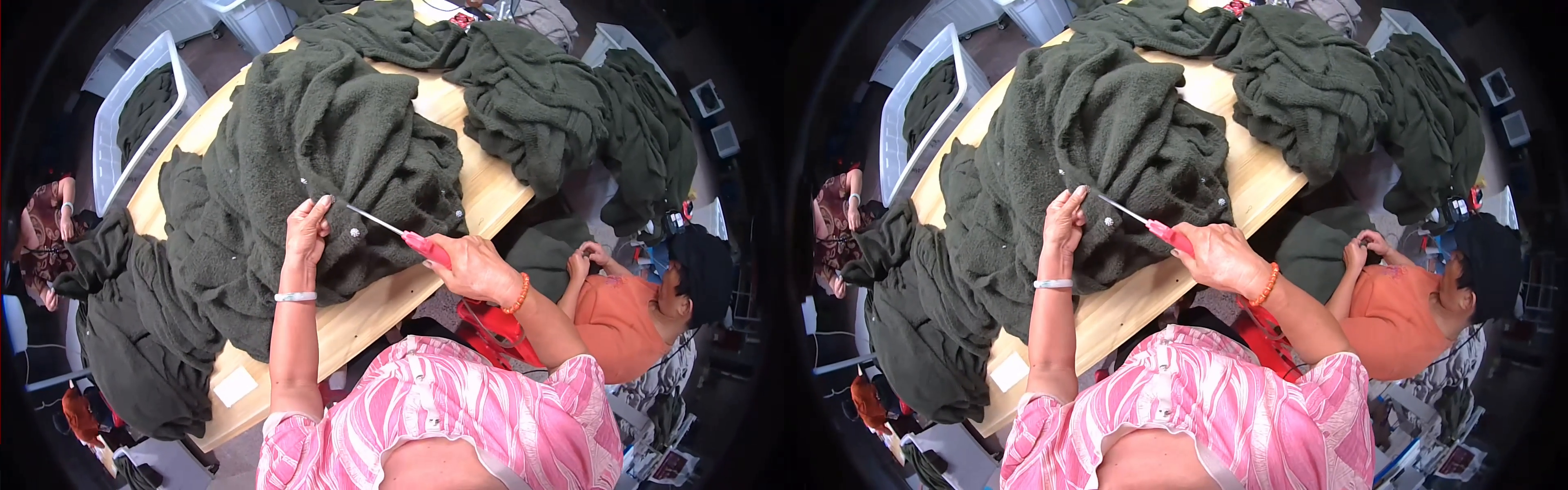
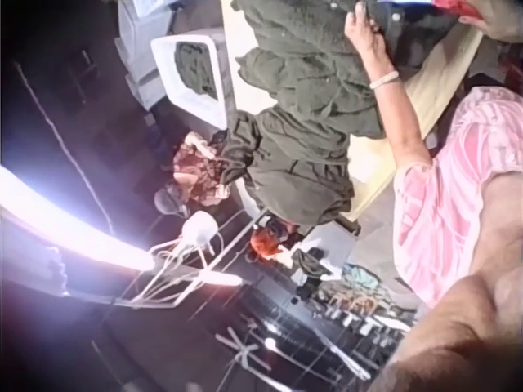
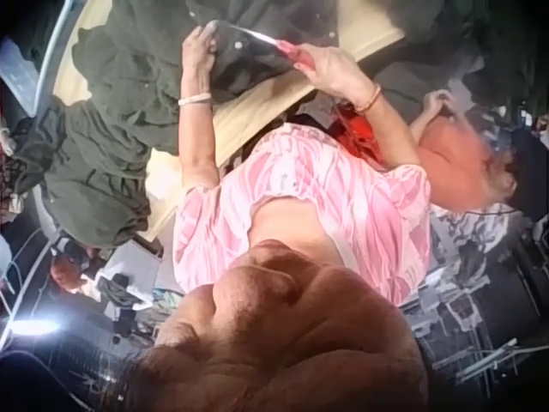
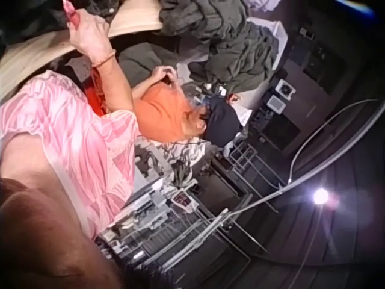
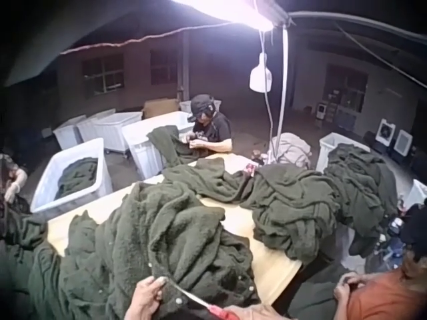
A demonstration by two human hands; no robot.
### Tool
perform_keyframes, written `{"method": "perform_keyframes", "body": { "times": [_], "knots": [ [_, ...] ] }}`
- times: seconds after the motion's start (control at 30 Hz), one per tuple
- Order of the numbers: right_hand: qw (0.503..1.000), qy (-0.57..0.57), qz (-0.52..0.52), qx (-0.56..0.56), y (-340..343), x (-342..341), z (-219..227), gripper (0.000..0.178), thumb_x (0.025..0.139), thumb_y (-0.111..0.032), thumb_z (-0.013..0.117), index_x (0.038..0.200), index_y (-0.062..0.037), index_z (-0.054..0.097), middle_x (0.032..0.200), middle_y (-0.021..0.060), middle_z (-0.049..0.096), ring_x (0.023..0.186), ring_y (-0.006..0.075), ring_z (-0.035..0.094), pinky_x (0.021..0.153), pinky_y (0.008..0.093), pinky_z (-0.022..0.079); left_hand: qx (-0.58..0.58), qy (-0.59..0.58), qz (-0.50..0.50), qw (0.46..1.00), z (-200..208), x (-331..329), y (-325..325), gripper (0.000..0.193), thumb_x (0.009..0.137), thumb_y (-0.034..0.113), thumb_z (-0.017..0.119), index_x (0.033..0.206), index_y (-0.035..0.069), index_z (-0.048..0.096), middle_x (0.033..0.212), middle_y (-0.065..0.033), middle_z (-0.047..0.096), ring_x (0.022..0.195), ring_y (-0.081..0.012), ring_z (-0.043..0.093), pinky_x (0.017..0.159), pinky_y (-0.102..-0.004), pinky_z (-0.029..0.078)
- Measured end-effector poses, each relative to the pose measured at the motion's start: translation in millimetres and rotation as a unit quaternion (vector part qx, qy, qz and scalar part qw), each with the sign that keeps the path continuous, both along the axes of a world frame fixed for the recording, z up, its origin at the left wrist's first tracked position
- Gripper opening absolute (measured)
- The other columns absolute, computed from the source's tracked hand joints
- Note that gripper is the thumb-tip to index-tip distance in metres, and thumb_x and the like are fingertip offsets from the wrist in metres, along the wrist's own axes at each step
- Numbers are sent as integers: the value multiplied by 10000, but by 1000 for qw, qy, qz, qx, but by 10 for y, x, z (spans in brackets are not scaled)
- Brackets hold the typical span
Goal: Inspecting and cleaning loose threads from olive green sweaters on a table.
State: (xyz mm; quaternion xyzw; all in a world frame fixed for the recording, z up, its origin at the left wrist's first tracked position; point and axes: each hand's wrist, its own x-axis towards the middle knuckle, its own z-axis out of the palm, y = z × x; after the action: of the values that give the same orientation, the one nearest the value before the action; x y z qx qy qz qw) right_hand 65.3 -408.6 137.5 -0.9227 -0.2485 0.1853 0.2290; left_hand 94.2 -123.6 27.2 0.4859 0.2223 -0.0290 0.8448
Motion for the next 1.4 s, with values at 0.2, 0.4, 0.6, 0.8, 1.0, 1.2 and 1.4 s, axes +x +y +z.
{"method": "perform_keyframes", "body": {
  "times": [0.2,0.4,0.6,0.8,1.0,1.2,1.4],
  "knots": [
    [999,-28,15,29,46,-5,91,245,858,-240,612,1048,-91,568,753,198,651,762,386,645,721,478,508,-23,-36,18,999,-56,-64,60,149,858,122,705,768,113,586,740,31,601,540,-48,487,480,-194,391],
    [999,-19,33,15,79,-9,36,287,871,-274,613,1098,-105,561,766,197,640,747,402,622,706,485,483,10,-66,42,997,44,-151,-87,92,865,131,699,812,94,634,753,31,626,572,-35,491,515,-197,391],
    [999,-4,33,14,35,-14,139,257,871,-235,606,1092,-112,564,732,191,634,723,415,617,686,496,487,60,-100,23,993,-164,-62,-102,174,871,189,699,734,130,609,659,91,532,550,3,393,486,-186,298],
    [999,12,39,17,51,78,144,305,873,-225,607,1149,-100,574,770,221,628,729,426,606,682,468,492,12,-108,46,993,-133,-115,37,79,911,141,635,878,72,615,785,43,617,618,-24,523,525,-181,412],
    [996,18,-14,84,-88,11,67,348,870,-148,596,1213,-94,578,882,200,649,748,377,630,686,417,495,347,-108,69,929,-30,-372,-192,354,789,208,747,1005,22,537,846,-1,546,740,-93,486,659,-274,459],
    [992,60,-3,114,-70,-123,-117,210,859,-83,585,1057,-14,588,636,149,588,619,320,622,616,387,478,620,-120,111,767,-161,-535,-383,481,658,284,797,968,10,552,836,-136,517,800,-324,502,721,-419,428],
    [987,103,17,123,-57,-43,-246,300,866,-23,574,1164,10,583,786,127,644,633,208,612,627,321,487,671,-67,132,726,0,-526,-599,502,610,249,822,972,72,524,1013,-127,434,947,-305,449,754,-395,384]
  ]
}}
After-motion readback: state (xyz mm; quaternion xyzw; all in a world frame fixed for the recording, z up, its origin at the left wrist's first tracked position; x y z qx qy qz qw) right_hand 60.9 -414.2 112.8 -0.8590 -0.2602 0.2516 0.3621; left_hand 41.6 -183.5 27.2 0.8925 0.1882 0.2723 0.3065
